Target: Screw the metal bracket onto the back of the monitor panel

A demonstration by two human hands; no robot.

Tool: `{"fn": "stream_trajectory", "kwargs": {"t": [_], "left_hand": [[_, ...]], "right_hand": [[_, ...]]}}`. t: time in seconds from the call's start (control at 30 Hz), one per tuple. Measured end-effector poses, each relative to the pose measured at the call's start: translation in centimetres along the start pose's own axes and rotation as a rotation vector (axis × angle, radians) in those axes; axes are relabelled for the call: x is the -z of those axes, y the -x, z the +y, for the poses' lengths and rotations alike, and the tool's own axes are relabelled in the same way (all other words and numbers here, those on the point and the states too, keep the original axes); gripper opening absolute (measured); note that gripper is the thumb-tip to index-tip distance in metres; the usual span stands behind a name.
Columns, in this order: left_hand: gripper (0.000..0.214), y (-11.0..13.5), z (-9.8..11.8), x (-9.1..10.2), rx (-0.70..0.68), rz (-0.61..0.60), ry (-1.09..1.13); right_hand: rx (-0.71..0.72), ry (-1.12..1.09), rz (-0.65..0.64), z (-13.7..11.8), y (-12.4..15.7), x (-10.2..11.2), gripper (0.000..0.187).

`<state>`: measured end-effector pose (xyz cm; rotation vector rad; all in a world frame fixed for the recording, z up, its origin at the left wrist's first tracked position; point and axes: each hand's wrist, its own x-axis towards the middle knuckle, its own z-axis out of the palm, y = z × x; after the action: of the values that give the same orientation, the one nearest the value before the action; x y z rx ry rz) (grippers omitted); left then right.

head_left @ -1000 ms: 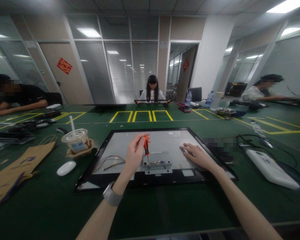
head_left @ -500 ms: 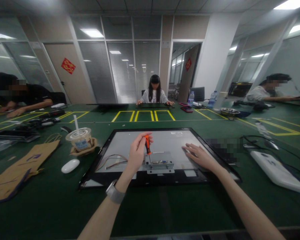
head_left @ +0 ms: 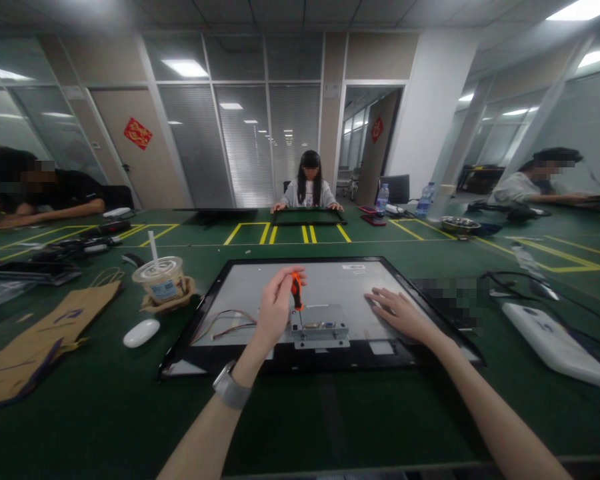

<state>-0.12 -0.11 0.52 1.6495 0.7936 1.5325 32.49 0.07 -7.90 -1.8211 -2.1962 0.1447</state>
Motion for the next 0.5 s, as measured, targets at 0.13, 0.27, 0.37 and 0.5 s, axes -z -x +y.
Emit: {"fn": "stream_trajectory", "kwargs": {"t": [0.13,0.27,0.37,0.5], "left_hand": [[0.019,0.08,0.18,-0.17,-0.07,0.023,-0.046],[0.022,0.03,0.37,-0.16,-0.07,-0.003,-0.089],[0.03,0.05,0.15,-0.11,-0.039,-0.031,-0.064],[0.031,0.23,-0.16,0.21,-0.207,-0.012,-0.367]], "right_hand": [[0.003,0.011,0.003,0.15,-0.12,-0.18,0.052],[0.015,0.015,0.0,0.12,-0.09,-0.16,0.053],[0.015,0.023,0.004,0.1,-0.04,-0.12,0.053],[0.019,0.034,0.015,0.01,0.01,-0.06,0.053]]}}
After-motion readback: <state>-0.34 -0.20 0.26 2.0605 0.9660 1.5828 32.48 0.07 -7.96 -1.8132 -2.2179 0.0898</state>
